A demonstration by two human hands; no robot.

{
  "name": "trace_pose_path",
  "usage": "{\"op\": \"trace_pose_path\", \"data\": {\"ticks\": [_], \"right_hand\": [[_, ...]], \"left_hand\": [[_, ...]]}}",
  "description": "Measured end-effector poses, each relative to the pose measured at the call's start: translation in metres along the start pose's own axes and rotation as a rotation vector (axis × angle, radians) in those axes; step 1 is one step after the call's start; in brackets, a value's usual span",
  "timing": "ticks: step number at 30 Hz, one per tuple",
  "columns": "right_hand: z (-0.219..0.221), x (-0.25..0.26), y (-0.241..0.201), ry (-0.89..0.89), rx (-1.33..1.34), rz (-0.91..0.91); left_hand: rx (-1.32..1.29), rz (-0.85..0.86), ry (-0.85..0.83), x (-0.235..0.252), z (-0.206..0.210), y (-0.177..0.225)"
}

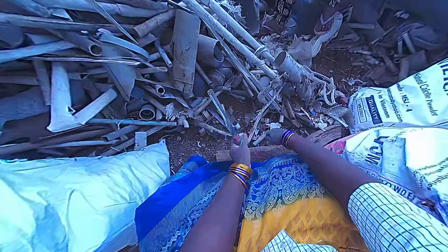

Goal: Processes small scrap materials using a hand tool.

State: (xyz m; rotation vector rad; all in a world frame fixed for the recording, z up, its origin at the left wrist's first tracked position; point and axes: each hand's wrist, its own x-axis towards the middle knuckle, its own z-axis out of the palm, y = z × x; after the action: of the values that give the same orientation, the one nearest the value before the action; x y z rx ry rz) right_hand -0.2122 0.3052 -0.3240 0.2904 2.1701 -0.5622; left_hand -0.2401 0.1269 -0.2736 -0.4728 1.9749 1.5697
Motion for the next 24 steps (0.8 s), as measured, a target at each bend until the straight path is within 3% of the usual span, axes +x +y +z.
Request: {"op": "trace_pose_path", "data": {"ticks": [3,8,12,15,18,21,24], "right_hand": [[0.015,0.044,0.005,-0.102,-0.184,0.098],[0.052,0.096,-0.002,-0.136,-0.223,-0.016],[0.063,0.113,-0.014,-0.092,-0.246,0.038],[0.042,0.108,-0.009,0.029,-0.176,-0.04],[0.005,0.088,0.013,0.359,0.191,-0.111],[-0.024,0.056,0.025,0.646,0.901,-0.018],[-0.037,0.028,0.031,0.63,1.483,-0.096]], "left_hand": [[0.039,-0.047,0.016,0.005,0.004,-0.001],[0.11,-0.085,-0.001,0.017,0.005,-0.004],[0.177,-0.101,-0.007,0.023,0.004,-0.005],[0.196,-0.113,-0.001,0.026,0.004,-0.004],[0.208,-0.101,-0.028,0.027,0.003,-0.006],[0.259,-0.08,-0.047,0.025,0.002,-0.009],[0.262,-0.079,-0.061,0.02,0.0,-0.01]]}}
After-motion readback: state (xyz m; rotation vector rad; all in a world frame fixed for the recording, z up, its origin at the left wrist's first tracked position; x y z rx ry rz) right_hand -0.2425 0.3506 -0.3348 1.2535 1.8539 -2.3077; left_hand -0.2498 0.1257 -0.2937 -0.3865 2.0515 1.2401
